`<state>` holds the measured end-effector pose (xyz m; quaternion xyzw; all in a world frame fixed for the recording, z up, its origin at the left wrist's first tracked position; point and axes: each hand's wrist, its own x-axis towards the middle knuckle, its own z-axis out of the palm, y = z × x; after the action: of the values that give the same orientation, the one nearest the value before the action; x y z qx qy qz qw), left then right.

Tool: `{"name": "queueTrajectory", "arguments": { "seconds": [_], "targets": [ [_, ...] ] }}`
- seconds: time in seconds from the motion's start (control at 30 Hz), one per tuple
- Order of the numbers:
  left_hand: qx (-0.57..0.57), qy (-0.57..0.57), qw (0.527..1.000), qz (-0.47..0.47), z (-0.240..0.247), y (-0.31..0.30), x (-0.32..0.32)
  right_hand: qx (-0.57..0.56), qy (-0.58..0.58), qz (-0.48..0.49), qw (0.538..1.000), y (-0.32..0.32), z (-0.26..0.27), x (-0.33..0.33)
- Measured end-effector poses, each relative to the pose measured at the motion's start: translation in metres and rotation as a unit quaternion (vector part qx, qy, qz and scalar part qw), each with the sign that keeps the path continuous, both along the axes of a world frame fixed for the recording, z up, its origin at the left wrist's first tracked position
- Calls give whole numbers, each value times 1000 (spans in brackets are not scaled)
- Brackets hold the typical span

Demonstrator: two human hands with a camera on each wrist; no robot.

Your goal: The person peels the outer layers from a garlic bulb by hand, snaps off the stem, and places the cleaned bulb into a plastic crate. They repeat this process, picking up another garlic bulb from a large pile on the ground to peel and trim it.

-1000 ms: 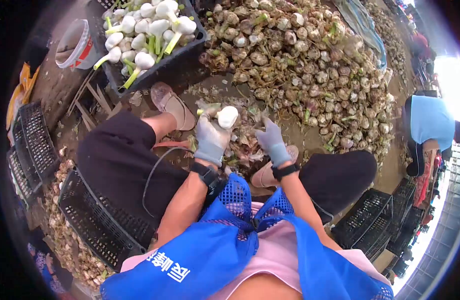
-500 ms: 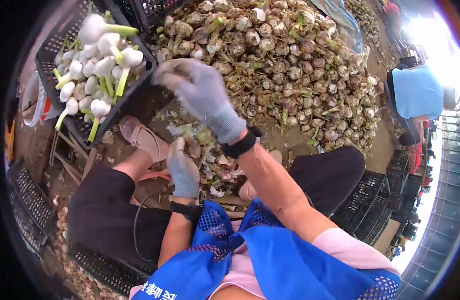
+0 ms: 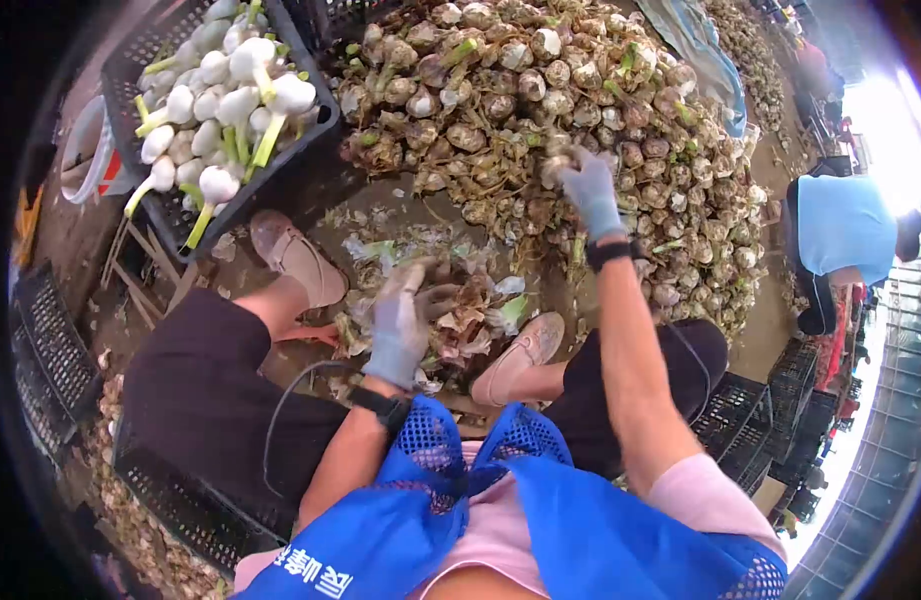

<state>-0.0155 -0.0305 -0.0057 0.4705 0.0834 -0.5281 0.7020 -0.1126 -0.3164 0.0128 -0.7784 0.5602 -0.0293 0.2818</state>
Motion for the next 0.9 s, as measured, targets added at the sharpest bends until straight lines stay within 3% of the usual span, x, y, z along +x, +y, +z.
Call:
{"name": "queueTrajectory", "arguments": {
  "seconds": [0.03, 0.1, 0.17, 0.2, 0.27, 0.3, 0.33, 0.37, 0.47, 0.53, 0.7, 0.73, 0.77, 0.9],
  "targets": [
    [-52, 46, 997, -20, -5, -1, -2, 62, -212, -5, 975, 31, -15, -5],
    [-137, 160, 977, -21, 3, -5, -9, 101, -317, 39, 942, 119, 17, 7],
    [-177, 225, 958, 10, 0, -1, -8, 38, -325, 69, 942, 192, 16, 11],
    [-177, 220, 959, 10, 1, 4, -6, -73, -351, 117, 926, 216, 16, 11],
    [-173, 106, 978, 45, 4, 16, -2, 74, -343, 70, 934, 224, 27, 1],
    [-183, -47, 982, 1, 16, 19, -1, 184, -381, 24, 906, 215, 35, -6],
    [-185, -49, 981, -2, 23, 19, 0, 289, -413, -24, 863, 205, 48, -8],
    [-171, -80, 982, 5, 29, 16, 1, 293, -441, -41, 848, 203, 63, -8],
    [-158, -176, 972, -8, 48, 15, -4, 304, -403, -10, 863, 203, 75, -6],
    [-137, -322, 936, -20, 49, 15, -5, 344, -417, -50, 840, 204, 67, -1],
    [-128, -311, 942, 1, 36, 20, -8, 388, -480, -88, 782, 220, 64, -1],
    [-126, -257, 958, 6, 30, 20, -9, 398, -496, -76, 768, 222, 64, -1],
    [-124, -201, 972, 12, 24, 20, -10, 381, -470, -84, 791, 222, 67, -3],
    [-159, -136, 978, 18, 33, 20, -14, 396, -474, -47, 785, 211, 41, -15]
  ]
}}
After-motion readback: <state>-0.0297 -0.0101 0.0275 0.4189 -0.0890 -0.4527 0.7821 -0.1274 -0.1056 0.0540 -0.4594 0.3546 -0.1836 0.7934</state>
